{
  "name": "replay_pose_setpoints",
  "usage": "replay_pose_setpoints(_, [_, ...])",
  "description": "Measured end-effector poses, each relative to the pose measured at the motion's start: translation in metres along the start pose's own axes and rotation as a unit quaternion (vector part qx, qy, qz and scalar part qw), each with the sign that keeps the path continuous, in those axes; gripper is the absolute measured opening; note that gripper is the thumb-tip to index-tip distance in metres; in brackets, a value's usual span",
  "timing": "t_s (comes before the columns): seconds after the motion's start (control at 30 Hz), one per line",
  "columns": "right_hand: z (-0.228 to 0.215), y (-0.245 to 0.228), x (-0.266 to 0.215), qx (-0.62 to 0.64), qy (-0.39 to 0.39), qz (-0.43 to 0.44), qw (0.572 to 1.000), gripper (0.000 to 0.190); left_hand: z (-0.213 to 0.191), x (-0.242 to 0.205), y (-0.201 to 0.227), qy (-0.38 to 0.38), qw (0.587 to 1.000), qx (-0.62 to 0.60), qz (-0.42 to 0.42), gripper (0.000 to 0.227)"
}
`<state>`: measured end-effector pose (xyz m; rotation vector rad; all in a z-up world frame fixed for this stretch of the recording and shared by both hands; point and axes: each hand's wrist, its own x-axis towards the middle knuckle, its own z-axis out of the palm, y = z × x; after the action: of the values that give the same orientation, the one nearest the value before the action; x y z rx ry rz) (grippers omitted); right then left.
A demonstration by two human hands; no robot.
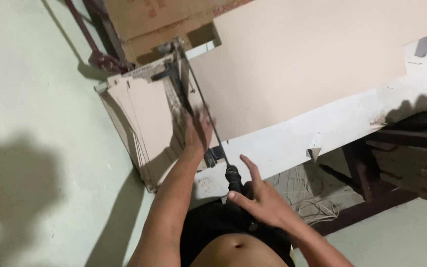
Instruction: The person operates a manual paper cutter to trim large sheets of light-colored paper. They align the paper against the guide, pull down the cutting lever to slice the sheet, and then remove the cut pieces.
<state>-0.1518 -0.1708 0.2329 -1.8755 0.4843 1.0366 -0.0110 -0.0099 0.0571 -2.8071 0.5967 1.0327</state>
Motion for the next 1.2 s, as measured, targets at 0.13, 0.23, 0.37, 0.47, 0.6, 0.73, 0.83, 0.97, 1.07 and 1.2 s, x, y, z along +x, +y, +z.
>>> replay_pose_setpoints(0.13, [-0.018, 0.044, 0.057, 0.22, -0.056, -0.007, 0.974, 0.083, 0.002, -0.027, -0.009, 0.017, 0.989, 0.057, 0.134, 0.052])
replay_pose_setpoints(0.23, [-0.029, 0.136, 0.159, 0.318, 0.058, 0.071, 0.944, 0.084, 0.009, -0.049, -0.018, 0.02, 0.962, 0.106, 0.25, 0.018])
replay_pose_setpoints(0.37, [-0.037, 0.21, 0.253, 0.457, 0.2, 0.106, 0.86, 0.083, 0.095, -0.038, -0.068, -0.073, 0.954, 0.157, 0.244, 0.014])
replay_pose_setpoints(0.47, [-0.062, 0.18, 0.232, 0.557, 0.232, 0.054, 0.795, 0.039, 0.108, -0.043, -0.121, -0.089, 0.974, 0.112, 0.177, 0.027])
replay_pose_setpoints(0.6, [-0.052, 0.263, 0.234, 0.572, 0.207, 0.0, 0.794, 0.024, 0.037, -0.055, -0.101, -0.052, 0.989, 0.032, 0.137, 0.034])
replay_pose_setpoints(0.73, [-0.042, 0.202, 0.184, 0.519, 0.182, 0.033, 0.835, 0.033, 0.008, -0.038, -0.066, 0.003, 0.993, -0.106, 0.057, 0.036])
replay_pose_setpoints(0.83, [-0.036, 0.202, 0.189, 0.531, 0.174, 0.03, 0.828, 0.032, 0.011, -0.022, -0.046, 0.012, 0.987, -0.162, 0.015, 0.045])
replay_pose_setpoints(0.97, [-0.054, 0.173, 0.144, 0.386, 0.14, 0.048, 0.91, 0.05, 0.006, -0.014, -0.035, 0.052, 0.953, -0.292, -0.057, 0.044])
replay_pose_setpoints(1.07, [-0.044, 0.189, 0.148, 0.42, 0.127, 0.056, 0.897, 0.032, 0.019, -0.012, -0.044, 0.072, 0.961, -0.257, -0.073, 0.047])
replay_pose_setpoints(1.2, [-0.036, 0.162, 0.174, 0.403, 0.117, -0.003, 0.907, 0.027, 0.0, -0.019, -0.038, 0.042, 0.967, -0.234, -0.09, 0.06])
